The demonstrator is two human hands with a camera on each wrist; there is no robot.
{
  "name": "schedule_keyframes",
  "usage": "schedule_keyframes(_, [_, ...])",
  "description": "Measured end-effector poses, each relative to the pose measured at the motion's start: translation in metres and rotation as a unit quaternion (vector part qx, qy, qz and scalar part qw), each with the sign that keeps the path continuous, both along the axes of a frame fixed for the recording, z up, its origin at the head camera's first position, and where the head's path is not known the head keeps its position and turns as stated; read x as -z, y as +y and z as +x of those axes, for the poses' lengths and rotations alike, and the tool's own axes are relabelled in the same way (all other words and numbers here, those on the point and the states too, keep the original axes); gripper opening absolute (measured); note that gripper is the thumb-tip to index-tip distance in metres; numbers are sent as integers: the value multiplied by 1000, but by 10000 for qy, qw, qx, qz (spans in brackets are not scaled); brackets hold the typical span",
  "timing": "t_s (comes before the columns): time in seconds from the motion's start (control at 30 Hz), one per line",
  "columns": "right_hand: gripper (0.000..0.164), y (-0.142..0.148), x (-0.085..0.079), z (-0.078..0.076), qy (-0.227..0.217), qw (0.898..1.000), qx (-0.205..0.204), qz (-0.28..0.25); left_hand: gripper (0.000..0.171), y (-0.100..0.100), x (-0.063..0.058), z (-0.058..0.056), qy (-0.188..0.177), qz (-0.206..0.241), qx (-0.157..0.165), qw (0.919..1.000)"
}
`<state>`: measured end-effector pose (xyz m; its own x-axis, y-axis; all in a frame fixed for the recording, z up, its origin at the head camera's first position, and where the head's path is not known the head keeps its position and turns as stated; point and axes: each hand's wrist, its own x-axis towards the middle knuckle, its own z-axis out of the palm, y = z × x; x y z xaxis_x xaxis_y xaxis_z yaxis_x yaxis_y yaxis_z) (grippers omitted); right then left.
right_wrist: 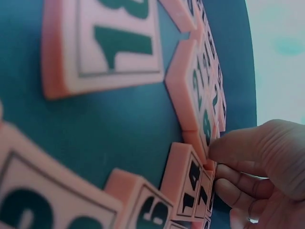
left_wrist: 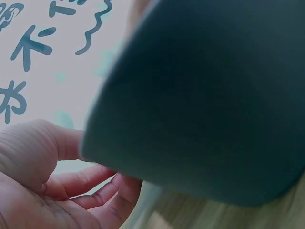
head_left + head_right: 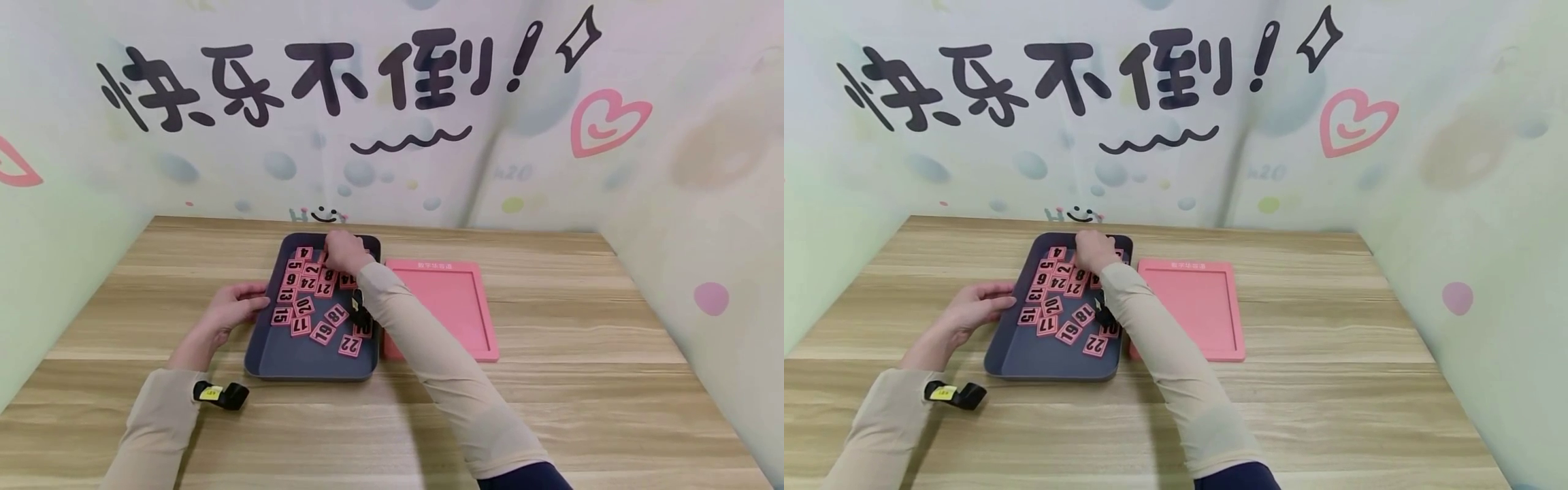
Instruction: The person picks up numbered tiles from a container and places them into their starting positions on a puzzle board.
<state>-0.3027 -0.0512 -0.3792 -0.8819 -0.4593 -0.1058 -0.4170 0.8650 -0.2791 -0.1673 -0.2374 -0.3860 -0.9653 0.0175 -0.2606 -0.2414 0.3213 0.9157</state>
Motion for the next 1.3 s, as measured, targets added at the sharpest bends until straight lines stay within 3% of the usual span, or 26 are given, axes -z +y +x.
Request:
schedule_keyframes(0.2, [22,6,-2,2,-257,9993,123,-247,47,3,0,0,-38,-154,47,9999])
schedule_keyframes(0.43, [41,17,-9,2,-559,9956,-107,-738,47,6,0,-1,-66,-206,64,9997])
schedule_keyframes(0.67, [10,36,-25,11,-495,9909,-352,-1201,47,7,-1,1,-28,-223,71,9997])
schedule_keyframes(0.87, [27,59,-41,17,-197,9876,-553,-1454,48,3,0,1,46,-211,81,9997])
schedule_keyframes(1.03, [27,81,-50,25,-149,9860,-508,-1581,47,2,-1,1,67,-213,83,9997])
schedule_keyframes(1.3, [25,115,-46,33,-284,9791,-474,-1959,47,2,-1,1,33,-230,73,9997])
